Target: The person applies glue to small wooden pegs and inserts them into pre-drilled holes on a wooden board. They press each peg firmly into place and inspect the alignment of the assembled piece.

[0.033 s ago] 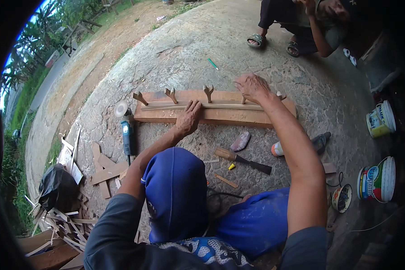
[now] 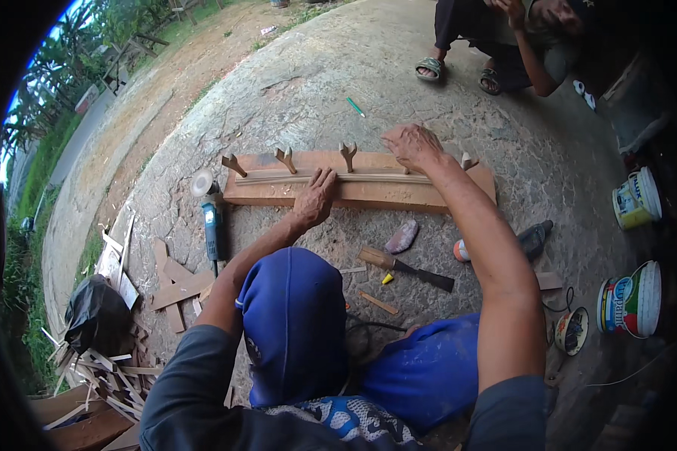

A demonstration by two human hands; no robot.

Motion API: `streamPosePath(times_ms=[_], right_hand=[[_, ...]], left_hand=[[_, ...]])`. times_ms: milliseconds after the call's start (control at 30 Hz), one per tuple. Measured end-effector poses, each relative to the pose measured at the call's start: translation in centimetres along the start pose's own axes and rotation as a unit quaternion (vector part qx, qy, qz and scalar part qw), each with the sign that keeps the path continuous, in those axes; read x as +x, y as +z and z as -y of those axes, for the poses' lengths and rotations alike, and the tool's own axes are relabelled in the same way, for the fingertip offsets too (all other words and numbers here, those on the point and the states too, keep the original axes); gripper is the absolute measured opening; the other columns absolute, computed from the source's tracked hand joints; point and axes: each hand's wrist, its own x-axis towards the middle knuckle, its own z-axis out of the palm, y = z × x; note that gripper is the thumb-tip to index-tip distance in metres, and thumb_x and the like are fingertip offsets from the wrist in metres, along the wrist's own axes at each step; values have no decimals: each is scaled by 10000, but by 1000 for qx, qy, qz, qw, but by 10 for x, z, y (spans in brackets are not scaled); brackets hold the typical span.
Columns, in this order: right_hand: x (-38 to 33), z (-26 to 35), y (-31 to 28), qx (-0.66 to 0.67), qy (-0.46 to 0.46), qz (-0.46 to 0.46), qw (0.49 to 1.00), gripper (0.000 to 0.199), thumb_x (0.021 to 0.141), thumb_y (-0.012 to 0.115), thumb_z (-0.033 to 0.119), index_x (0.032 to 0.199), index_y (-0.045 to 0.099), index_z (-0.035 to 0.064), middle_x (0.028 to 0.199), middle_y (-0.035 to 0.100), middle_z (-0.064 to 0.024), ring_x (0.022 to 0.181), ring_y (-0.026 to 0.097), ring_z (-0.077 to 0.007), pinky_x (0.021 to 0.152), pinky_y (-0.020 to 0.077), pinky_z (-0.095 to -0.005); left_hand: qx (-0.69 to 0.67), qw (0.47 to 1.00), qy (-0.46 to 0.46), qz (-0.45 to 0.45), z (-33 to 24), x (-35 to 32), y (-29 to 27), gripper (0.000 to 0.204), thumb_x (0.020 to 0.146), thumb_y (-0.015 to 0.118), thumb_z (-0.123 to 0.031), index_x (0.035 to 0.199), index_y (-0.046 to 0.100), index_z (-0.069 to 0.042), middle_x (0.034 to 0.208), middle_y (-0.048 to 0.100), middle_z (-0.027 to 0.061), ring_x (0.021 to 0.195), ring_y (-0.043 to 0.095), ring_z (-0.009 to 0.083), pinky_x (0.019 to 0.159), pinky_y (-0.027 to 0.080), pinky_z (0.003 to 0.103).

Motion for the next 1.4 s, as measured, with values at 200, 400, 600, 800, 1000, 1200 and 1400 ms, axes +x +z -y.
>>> streamPosePath(times_ms=[200, 400, 600, 800, 1000, 1200, 1400], right_hand=[[44, 45, 35, -15, -36, 11, 999, 197, 939, 589, 230, 994, 704, 80, 990, 715, -195, 931, 700, -401, 795, 574, -505], [56, 35, 48, -81, -61, 41, 994, 196, 851, 582, 94, 974, 714, 18, 978, 728, -213, 919, 722, -388, 756, 601, -477], [59, 41, 45, -71, -66, 40, 994, 208, 878, 568, 126, 958, 735, 32, 970, 733, -211, 916, 724, -382, 756, 603, -474], [55, 37, 43, -69, -69, 47, 994, 235, 927, 548, 178, 975, 745, 59, 977, 735, -194, 915, 723, -375, 776, 598, -465], [55, 42, 39, -67, -54, 55, 995, 253, 965, 543, 226, 1003, 743, 75, 1000, 731, -189, 930, 716, -377, 791, 591, -470], [48, 49, 28, -38, -27, 79, 996, 266, 973, 551, 250, 1079, 725, 79, 1052, 725, -190, 960, 704, -392, 831, 577, -483], [33, -10, 4, 91, -7, -120, 989, 339, 969, 580, 313, 1243, 701, 154, 1125, 716, -184, 964, 701, -374, 865, 562, -443]], left_hand=[[-3, 1000, 13, -8, 1, -4, -9, 557, 922, 474, -85, 1438, 378, 101, 1483, 424, 302, 1454, 326, 445, 1251, 214, 477], [-33, 999, -4, -11, -7, 0, -15, 564, 924, 480, -89, 1436, 369, 118, 1494, 405, 321, 1452, 331, 441, 1253, 211, 476], [-12, 1000, 10, -19, 1, -4, -12, 571, 923, 485, -92, 1438, 367, 125, 1486, 411, 326, 1457, 324, 437, 1256, 204, 474], [-23, 999, 15, -21, -4, -3, -12, 571, 921, 486, -93, 1433, 371, 131, 1472, 426, 330, 1458, 330, 431, 1262, 190, 469], [-5, 1000, 8, -11, 0, -4, -9, 576, 926, 495, -101, 1438, 366, 130, 1486, 416, 324, 1469, 313, 425, 1263, 189, 464], [-24, 1000, -8, 1, -4, -5, -17, 599, 924, 495, -99, 1458, 346, 126, 1516, 380, 322, 1475, 285, 455, 1259, 200, 459], [-35, 999, 11, -7, -11, 1, -21, 611, 881, 462, -68, 1444, 354, 145, 1498, 385, 345, 1465, 290, 470, 1259, 180, 484]])
